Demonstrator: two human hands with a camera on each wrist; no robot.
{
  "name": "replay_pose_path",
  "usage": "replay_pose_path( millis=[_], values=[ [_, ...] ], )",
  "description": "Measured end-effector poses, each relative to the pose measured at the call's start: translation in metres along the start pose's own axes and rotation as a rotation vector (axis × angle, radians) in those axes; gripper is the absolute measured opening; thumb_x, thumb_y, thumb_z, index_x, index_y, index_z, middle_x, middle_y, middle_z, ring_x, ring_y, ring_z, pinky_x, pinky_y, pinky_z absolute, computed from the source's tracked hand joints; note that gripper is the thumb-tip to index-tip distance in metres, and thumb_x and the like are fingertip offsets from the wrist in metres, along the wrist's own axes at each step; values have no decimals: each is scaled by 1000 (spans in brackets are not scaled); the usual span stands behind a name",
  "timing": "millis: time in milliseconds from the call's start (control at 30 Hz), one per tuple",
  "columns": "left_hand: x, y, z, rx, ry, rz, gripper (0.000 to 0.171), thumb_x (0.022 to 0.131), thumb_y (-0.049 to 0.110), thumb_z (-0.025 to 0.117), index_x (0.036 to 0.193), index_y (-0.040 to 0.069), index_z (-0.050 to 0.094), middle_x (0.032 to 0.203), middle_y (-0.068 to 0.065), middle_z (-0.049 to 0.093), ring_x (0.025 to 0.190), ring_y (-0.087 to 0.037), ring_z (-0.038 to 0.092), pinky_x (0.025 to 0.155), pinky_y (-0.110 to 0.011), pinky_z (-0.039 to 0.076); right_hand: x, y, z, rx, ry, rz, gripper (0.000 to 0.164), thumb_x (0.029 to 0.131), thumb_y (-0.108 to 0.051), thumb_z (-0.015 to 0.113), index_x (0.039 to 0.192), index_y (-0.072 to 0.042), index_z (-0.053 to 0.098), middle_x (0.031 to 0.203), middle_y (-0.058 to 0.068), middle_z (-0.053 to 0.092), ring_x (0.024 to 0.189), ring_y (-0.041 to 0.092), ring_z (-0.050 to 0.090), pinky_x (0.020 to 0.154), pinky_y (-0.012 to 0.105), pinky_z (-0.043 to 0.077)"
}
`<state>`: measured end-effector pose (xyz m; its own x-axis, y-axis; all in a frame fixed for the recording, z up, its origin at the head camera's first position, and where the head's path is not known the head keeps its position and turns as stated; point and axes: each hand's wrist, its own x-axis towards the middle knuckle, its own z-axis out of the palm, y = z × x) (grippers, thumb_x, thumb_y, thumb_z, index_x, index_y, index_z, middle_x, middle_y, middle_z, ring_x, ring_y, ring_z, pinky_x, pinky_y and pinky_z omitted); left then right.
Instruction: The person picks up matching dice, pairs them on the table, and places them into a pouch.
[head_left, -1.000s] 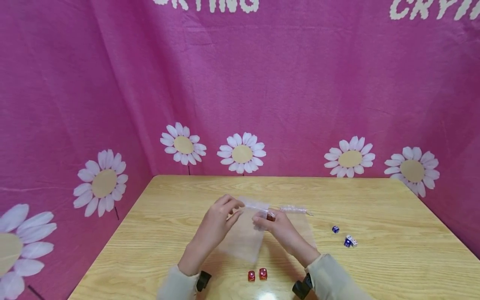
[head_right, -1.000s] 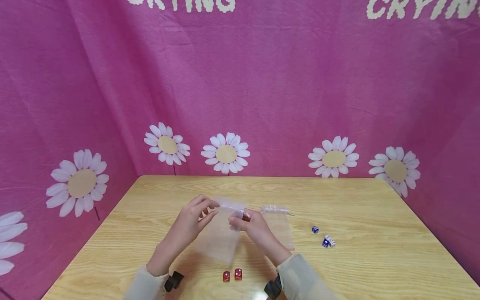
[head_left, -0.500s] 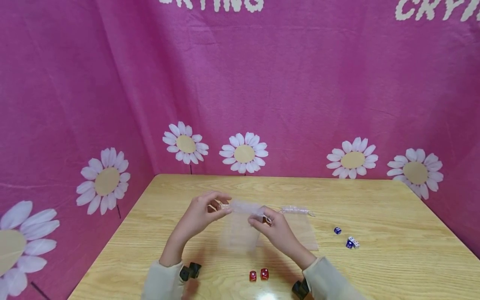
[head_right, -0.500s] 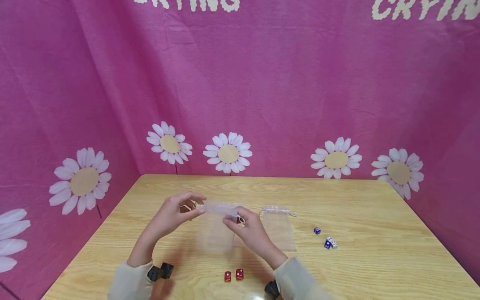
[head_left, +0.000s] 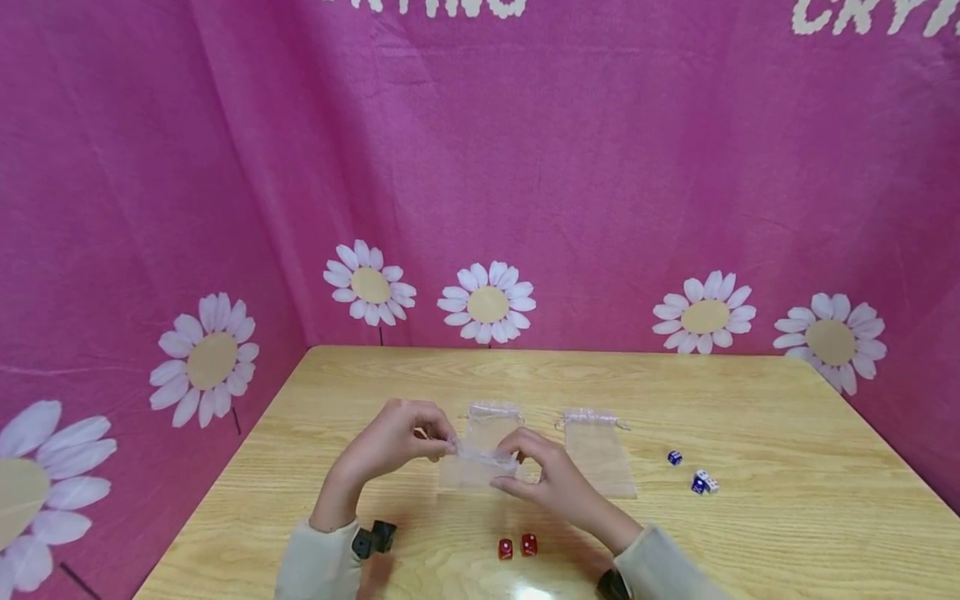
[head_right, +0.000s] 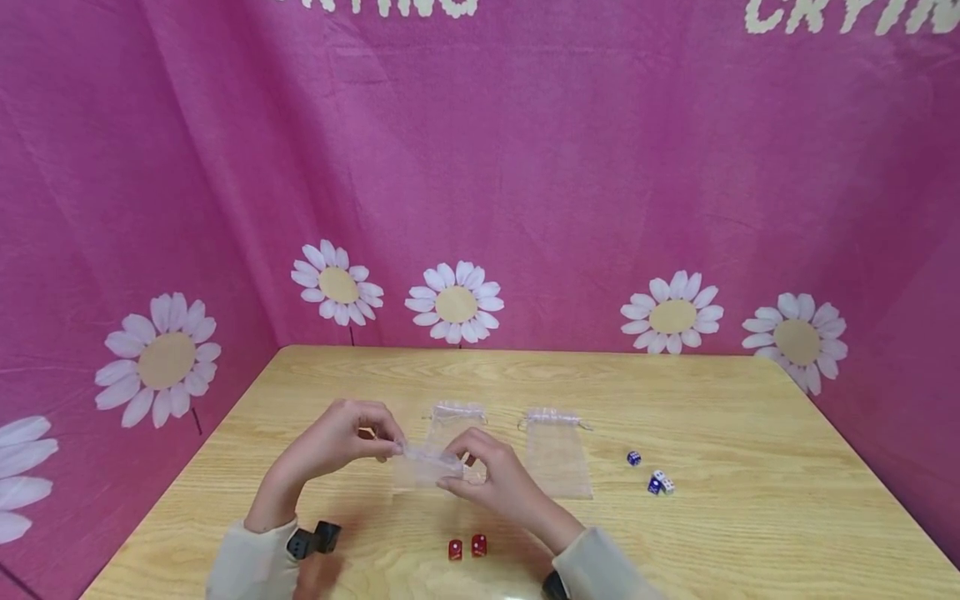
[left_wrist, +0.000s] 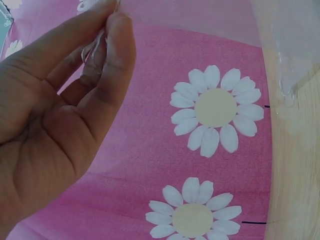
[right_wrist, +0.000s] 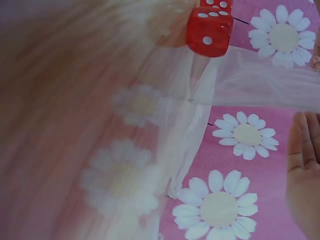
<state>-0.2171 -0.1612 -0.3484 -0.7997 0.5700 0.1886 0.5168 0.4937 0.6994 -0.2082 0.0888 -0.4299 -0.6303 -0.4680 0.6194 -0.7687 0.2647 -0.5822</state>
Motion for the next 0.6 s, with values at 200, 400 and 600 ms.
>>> replay_pose_path(
  millis=[200,400,600],
  values=[
    [-1,1,-1,-27,-48,9,5,85,15,75,82,11,74,81,-3,70,63,-6,60,61,-23,54,-5,-6,-7,-11,51,-131,35,78,-4,79,110,-9,65,100,3,69,89,10,61,75,26,52],
    [-4,3,-2,-30,-101,17,3,86,13,74,84,11,75,84,-4,69,65,-5,62,63,-23,55,-9,-5,-10,-18,110,-240,26,80,5,74,101,-10,69,93,3,69,86,13,64,78,23,54],
    [-3,5,1,-23,-145,26,4,85,14,74,84,10,76,82,-4,70,66,-3,63,62,-22,55,-12,-1,-10,-17,128,-282,18,84,4,71,96,-10,71,90,3,69,85,12,65,81,17,52]
  ],
)
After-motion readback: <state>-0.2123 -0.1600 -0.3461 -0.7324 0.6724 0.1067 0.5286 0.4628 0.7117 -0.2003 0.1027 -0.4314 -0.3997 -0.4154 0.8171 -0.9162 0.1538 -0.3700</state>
